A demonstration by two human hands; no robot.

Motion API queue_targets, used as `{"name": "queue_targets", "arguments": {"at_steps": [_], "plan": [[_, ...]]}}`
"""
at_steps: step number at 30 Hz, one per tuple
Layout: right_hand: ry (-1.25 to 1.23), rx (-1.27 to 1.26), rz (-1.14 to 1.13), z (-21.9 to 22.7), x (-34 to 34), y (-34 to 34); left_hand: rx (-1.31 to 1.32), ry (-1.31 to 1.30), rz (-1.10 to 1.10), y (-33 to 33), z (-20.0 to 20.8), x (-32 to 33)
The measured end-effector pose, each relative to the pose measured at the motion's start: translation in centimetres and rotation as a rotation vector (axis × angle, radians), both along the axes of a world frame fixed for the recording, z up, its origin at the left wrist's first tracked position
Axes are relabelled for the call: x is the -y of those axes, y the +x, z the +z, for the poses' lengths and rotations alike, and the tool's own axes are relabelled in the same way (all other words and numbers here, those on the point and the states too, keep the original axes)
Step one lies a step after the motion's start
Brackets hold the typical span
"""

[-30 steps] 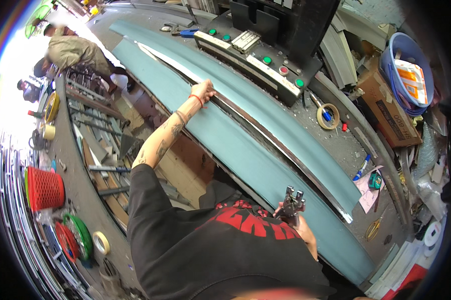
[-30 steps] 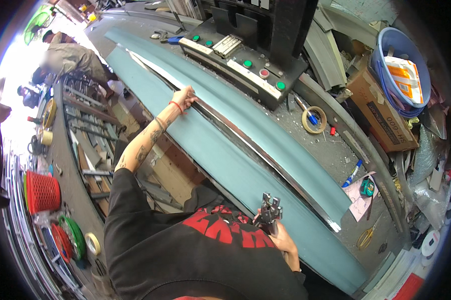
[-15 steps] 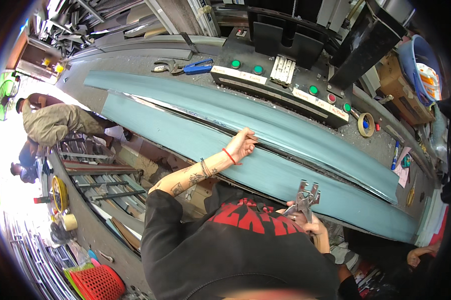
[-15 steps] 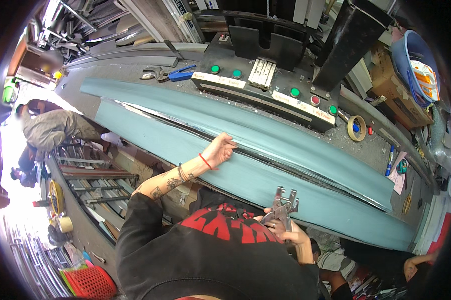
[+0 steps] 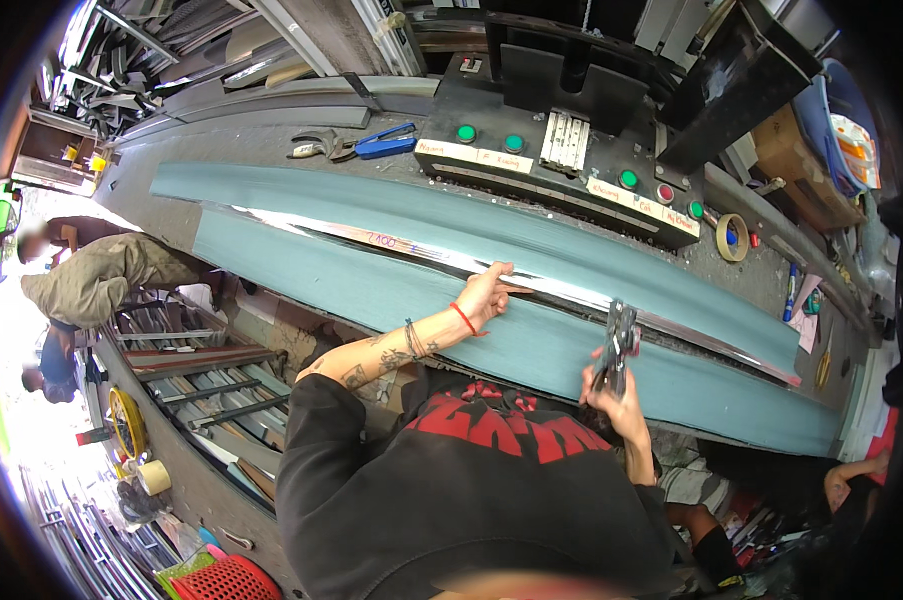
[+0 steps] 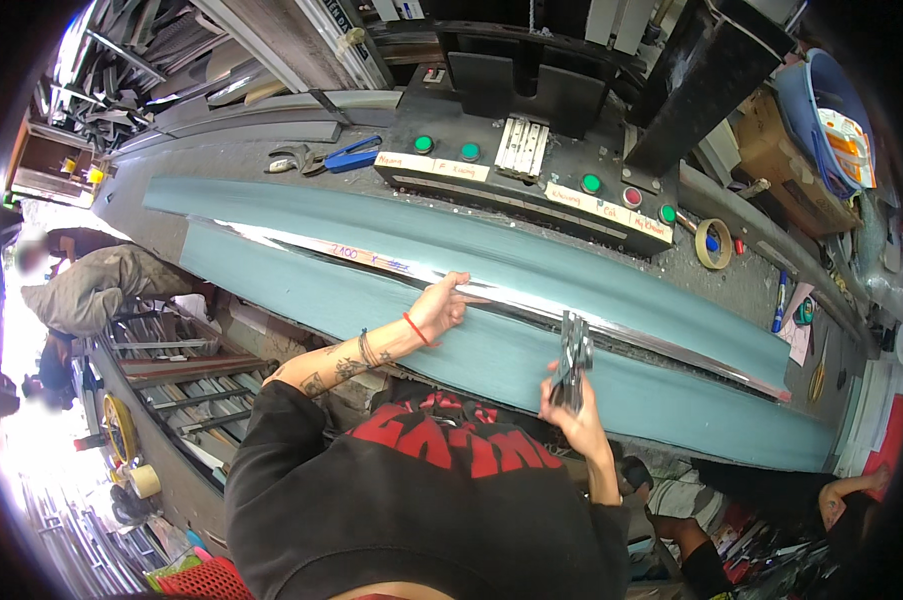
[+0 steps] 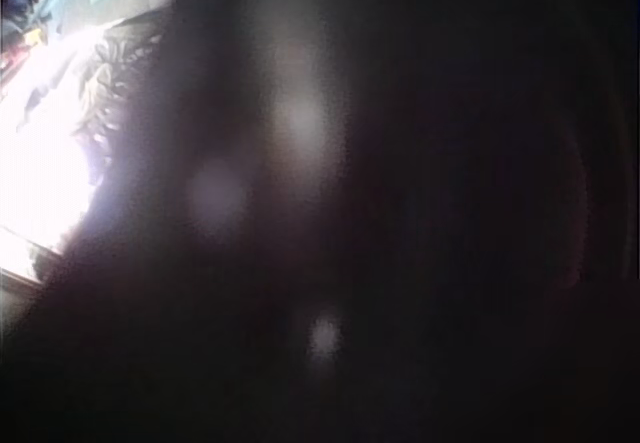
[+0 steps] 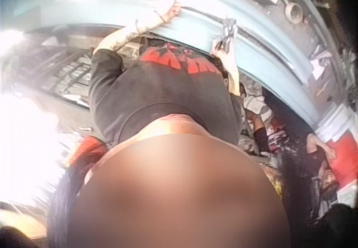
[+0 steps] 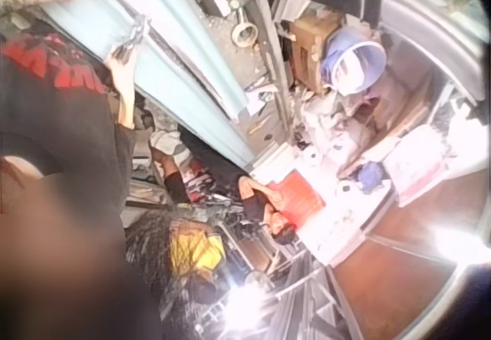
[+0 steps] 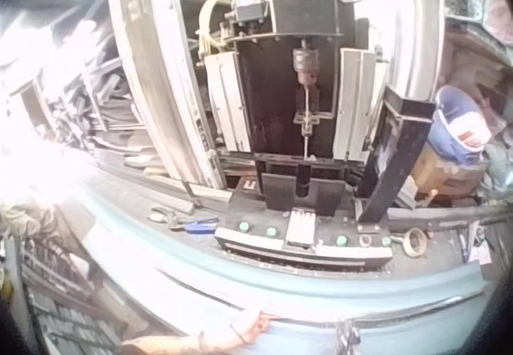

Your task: The person uses locking pliers to clamp a metal strip along the edge of a teal window frame on a workbench. They repeatedly reposition the pliers along the frame to secure the strip in place while other workers are visible in the background.

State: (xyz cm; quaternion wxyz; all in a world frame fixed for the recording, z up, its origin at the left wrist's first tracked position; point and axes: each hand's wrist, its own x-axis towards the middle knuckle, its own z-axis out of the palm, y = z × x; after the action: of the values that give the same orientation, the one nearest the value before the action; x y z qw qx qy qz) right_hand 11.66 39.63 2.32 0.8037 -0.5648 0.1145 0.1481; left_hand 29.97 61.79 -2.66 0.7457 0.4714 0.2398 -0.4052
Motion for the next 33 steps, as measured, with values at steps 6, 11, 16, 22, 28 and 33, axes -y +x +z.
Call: {"name": "queue_targets", "arguments": {"at_steps": [6, 11, 16, 22, 28, 33], "plan": [[0.126, 0.099, -0.137, -2.2, -3.6, 6.6, 0.021, -0.097, -0.089, 0.4, -0.6, -0.7], [0.171, -0.051, -0.187, -1.8, -6.7, 8.2, 0.035, -0.172, -0.187, 0.4, -0.6, -1.0], [0.341, -0.062, -0.294, -2.4, -7.4, 8.9, 0.139, -0.134, -0.585, 1.6, 1.6, -2.7], [0.331, -0.026, -0.327, -2.4, -7.7, 9.0, 1.896, 0.667, -0.768, 3.6, 3.4, -2.7], [0.296, -0.034, -0.281, -1.2, -7.3, 9.7, 1.748, 0.412, -1.001, 6.4, 2.4, -0.9], [0.165, -0.015, -0.295, -0.3, -7.5, 9.8, 1.631, 0.359, -0.971, 7.3, 2.2, -0.4]]}}
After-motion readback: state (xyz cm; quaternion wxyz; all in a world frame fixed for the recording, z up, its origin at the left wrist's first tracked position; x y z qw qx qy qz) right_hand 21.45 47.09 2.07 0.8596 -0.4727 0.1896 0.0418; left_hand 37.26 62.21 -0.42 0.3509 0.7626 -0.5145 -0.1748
